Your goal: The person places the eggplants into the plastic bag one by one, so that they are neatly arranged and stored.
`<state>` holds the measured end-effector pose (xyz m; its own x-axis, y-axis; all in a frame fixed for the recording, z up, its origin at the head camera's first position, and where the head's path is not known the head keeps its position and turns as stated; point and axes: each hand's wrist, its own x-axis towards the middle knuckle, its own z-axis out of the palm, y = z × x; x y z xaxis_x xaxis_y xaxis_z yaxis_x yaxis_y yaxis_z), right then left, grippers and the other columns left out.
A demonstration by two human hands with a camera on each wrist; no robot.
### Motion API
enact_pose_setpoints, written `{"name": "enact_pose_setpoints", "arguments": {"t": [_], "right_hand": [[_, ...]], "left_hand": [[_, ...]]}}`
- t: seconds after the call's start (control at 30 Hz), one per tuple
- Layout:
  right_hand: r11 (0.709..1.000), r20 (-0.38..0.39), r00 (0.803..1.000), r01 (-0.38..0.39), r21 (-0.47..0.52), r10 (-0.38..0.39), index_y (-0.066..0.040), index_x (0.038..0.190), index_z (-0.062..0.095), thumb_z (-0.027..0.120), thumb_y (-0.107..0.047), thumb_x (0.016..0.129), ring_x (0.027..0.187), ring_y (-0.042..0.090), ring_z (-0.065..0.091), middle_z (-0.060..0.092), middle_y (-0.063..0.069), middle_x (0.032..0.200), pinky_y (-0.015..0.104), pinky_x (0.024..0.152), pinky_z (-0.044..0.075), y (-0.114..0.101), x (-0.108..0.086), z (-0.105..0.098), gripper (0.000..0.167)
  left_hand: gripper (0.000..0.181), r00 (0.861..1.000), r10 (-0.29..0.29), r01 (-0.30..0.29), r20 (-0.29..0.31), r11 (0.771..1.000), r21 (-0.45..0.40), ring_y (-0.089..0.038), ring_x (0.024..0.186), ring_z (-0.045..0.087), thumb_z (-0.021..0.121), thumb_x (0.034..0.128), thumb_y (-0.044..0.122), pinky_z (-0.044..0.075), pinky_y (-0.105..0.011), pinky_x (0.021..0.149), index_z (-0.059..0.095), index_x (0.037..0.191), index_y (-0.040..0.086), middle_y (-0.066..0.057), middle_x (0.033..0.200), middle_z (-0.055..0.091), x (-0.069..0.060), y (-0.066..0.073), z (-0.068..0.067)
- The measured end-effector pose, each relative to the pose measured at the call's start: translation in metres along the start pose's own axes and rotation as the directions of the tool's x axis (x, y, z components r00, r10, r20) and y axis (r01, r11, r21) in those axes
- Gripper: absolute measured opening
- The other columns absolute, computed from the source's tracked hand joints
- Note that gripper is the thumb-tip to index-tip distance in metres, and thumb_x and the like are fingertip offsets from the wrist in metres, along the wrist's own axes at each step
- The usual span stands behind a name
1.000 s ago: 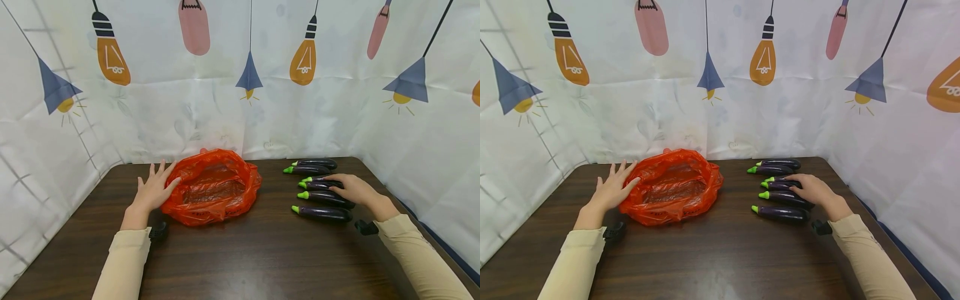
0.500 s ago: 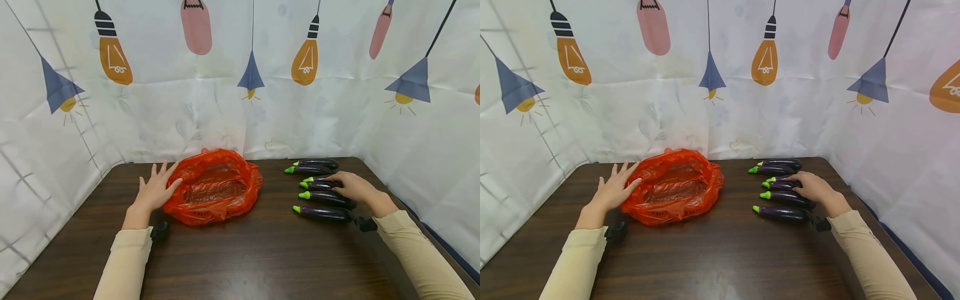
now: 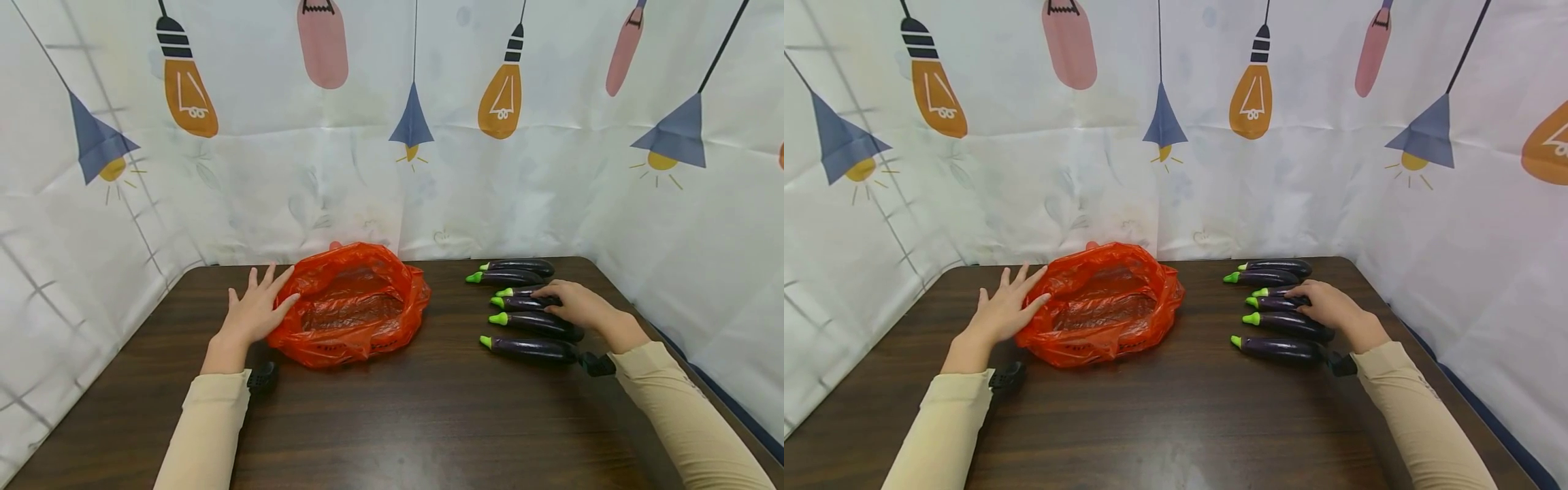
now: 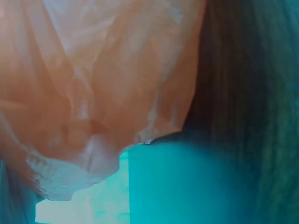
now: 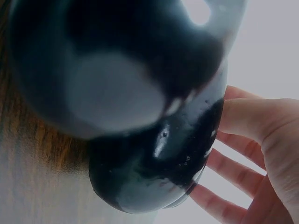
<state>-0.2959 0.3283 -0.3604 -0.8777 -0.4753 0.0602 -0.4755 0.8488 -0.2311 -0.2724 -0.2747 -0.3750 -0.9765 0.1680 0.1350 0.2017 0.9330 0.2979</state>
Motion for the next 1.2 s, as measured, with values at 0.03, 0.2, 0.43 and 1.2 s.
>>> {"name": "enact_pose_setpoints", "arguments": {"t": [0.03, 0.2, 0.43, 1.2], "right_hand": [[1.000, 0.002, 1.000, 0.001, 0.001, -0.001, 0.004, 0.126, 0.070, 0.072, 0.001, 0.092, 0.106, 0.046, 0.063, 0.063, 0.024, 0.118, 0.057, 0.084, 0.054, 0.000, 0.000, 0.000, 0.034], [1.000, 0.004, 1.000, 0.020, -0.008, -0.020, 0.005, 0.125, 0.069, 0.073, 0.001, 0.091, 0.104, 0.045, 0.064, 0.064, 0.024, 0.115, 0.057, 0.084, 0.055, 0.000, 0.001, -0.001, 0.034], [0.999, -0.001, 0.999, 0.035, -0.015, -0.035, 0.005, 0.125, 0.070, 0.073, 0.001, 0.092, 0.103, 0.043, 0.065, 0.064, 0.022, 0.114, 0.056, 0.084, 0.055, 0.000, 0.002, 0.000, 0.033], [0.998, -0.009, 0.999, 0.053, -0.047, -0.053, 0.004, 0.127, 0.069, 0.073, 0.000, 0.092, 0.107, 0.042, 0.063, 0.064, 0.022, 0.117, 0.055, 0.084, 0.054, -0.010, 0.002, -0.024, 0.035]], "left_hand": [[0.073, 1.000, 0.000, 0.000, 0.001, 1.000, 0.001, -0.056, 0.150, -0.006, 0.046, 0.1068, 0.051, -0.007, -0.085, 0.103, 0.017, 0.167, 0.021, -0.024, 0.169, 0.004, 0.000, 0.000, 0.000], [0.074, 1.000, -0.004, 0.004, 0.002, 1.000, 0.000, -0.055, 0.150, -0.006, 0.048, 0.1061, 0.052, -0.007, -0.085, 0.103, 0.017, 0.167, 0.021, -0.023, 0.169, 0.003, -0.001, 0.000, 0.000], [0.075, 1.000, -0.006, 0.006, 0.004, 1.000, -0.006, -0.055, 0.150, -0.007, 0.047, 0.1061, 0.053, -0.007, -0.084, 0.104, 0.017, 0.167, 0.021, -0.023, 0.169, 0.003, 0.000, -0.001, 0.000], [0.074, 1.000, -0.015, 0.015, 0.003, 1.000, -0.023, -0.056, 0.150, -0.006, 0.047, 0.1060, 0.051, -0.006, -0.084, 0.104, 0.017, 0.167, 0.020, -0.025, 0.168, 0.004, 0.000, 0.000, -0.002]]}}
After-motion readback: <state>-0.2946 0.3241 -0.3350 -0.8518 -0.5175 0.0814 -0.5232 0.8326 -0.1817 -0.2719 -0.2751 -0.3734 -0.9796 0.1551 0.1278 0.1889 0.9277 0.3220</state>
